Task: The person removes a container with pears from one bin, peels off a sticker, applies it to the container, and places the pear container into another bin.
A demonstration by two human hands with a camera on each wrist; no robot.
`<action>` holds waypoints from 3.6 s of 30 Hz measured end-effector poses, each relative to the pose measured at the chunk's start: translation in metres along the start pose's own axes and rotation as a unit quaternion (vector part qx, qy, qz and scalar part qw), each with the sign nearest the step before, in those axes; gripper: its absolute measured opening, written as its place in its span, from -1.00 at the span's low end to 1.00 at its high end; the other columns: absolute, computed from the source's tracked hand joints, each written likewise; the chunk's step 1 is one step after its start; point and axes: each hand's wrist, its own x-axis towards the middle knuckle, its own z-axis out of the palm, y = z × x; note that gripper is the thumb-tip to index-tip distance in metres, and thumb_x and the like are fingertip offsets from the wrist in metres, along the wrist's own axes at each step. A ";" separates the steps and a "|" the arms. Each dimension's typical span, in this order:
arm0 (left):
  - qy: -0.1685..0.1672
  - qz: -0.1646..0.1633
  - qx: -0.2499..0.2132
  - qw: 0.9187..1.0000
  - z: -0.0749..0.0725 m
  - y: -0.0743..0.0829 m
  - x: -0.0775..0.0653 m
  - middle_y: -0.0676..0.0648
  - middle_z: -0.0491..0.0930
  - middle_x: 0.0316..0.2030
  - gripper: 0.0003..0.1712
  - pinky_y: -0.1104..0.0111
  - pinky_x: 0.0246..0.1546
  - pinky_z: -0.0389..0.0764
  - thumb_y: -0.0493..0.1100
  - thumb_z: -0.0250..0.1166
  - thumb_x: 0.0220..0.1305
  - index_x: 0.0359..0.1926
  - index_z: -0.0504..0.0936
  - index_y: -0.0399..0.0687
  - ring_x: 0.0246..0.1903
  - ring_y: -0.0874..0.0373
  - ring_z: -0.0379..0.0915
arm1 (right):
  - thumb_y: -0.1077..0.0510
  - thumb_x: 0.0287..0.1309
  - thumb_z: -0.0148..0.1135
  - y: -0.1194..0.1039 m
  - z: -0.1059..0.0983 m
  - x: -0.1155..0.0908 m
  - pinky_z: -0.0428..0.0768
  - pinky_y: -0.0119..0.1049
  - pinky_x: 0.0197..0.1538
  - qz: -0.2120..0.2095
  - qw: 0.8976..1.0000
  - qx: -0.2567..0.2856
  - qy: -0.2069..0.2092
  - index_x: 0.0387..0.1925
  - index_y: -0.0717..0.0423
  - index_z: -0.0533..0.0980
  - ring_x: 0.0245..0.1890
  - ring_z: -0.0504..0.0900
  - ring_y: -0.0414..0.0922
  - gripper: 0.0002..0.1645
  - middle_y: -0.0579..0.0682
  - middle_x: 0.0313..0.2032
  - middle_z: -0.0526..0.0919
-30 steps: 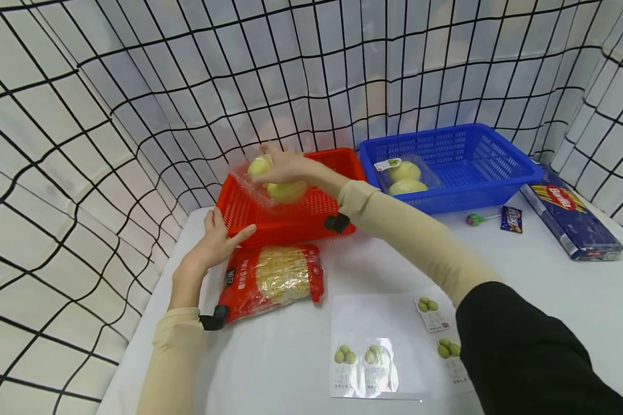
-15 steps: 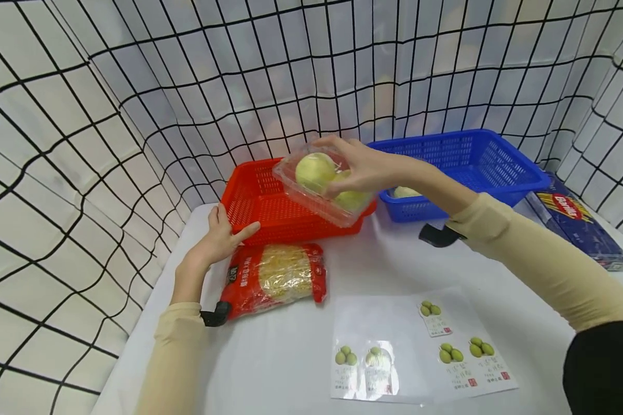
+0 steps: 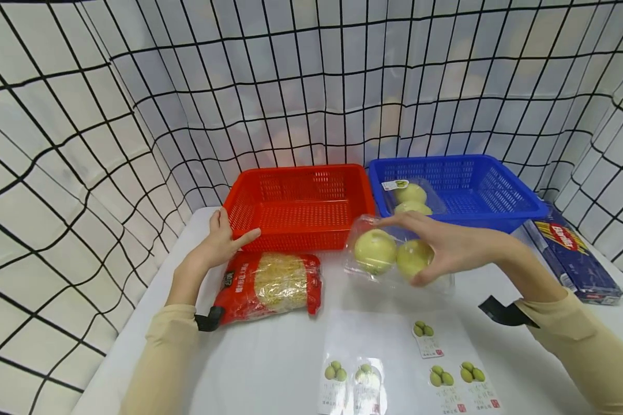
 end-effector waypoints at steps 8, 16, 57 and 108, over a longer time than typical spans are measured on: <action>-0.011 0.004 0.007 1.000 0.006 -0.001 0.001 -0.45 -0.68 0.55 0.42 -0.30 0.50 0.08 0.49 0.05 0.39 0.52 -0.69 -0.36 0.56 -0.51 -0.26 | -0.04 -0.09 0.49 0.030 0.020 -0.008 0.21 0.44 0.47 -0.027 0.997 0.059 -0.052 0.55 -0.55 0.00 0.60 0.01 0.01 0.24 -0.27 0.59 0.02; 0.006 0.003 -0.017 1.000 0.004 -0.001 0.005 -0.41 -0.72 0.55 0.42 -0.36 0.50 -0.03 0.46 0.08 0.39 0.52 -0.71 -0.32 0.58 -0.47 -0.44 | -0.09 -0.10 0.52 0.046 0.021 0.014 0.31 0.29 0.45 -0.055 0.994 0.025 -0.091 0.59 -0.39 0.01 0.51 0.13 -0.02 0.27 -0.23 0.53 0.10; -0.049 0.293 0.260 0.919 0.117 0.168 -0.086 -0.16 0.02 0.64 -0.04 -0.13 0.59 0.11 0.37 0.14 0.42 0.61 0.14 -0.04 0.61 -0.19 0.00 | -0.19 0.01 0.42 0.064 0.031 0.040 -0.20 0.50 0.53 -0.080 0.983 -0.044 -0.157 0.64 -0.37 -0.08 0.68 -0.30 0.15 0.26 -0.07 0.68 -0.25; -0.247 0.333 0.361 0.835 0.176 0.199 -0.117 0.02 0.11 0.62 -0.35 -0.04 0.47 0.39 0.22 0.19 0.45 0.45 0.22 0.84 0.59 -0.01 0.12 | 0.07 0.06 0.55 -0.031 0.096 -0.034 0.66 -0.01 0.17 0.115 0.905 -0.404 -0.074 0.11 0.07 0.54 0.01 0.71 0.03 -0.42 0.05 -0.04 0.72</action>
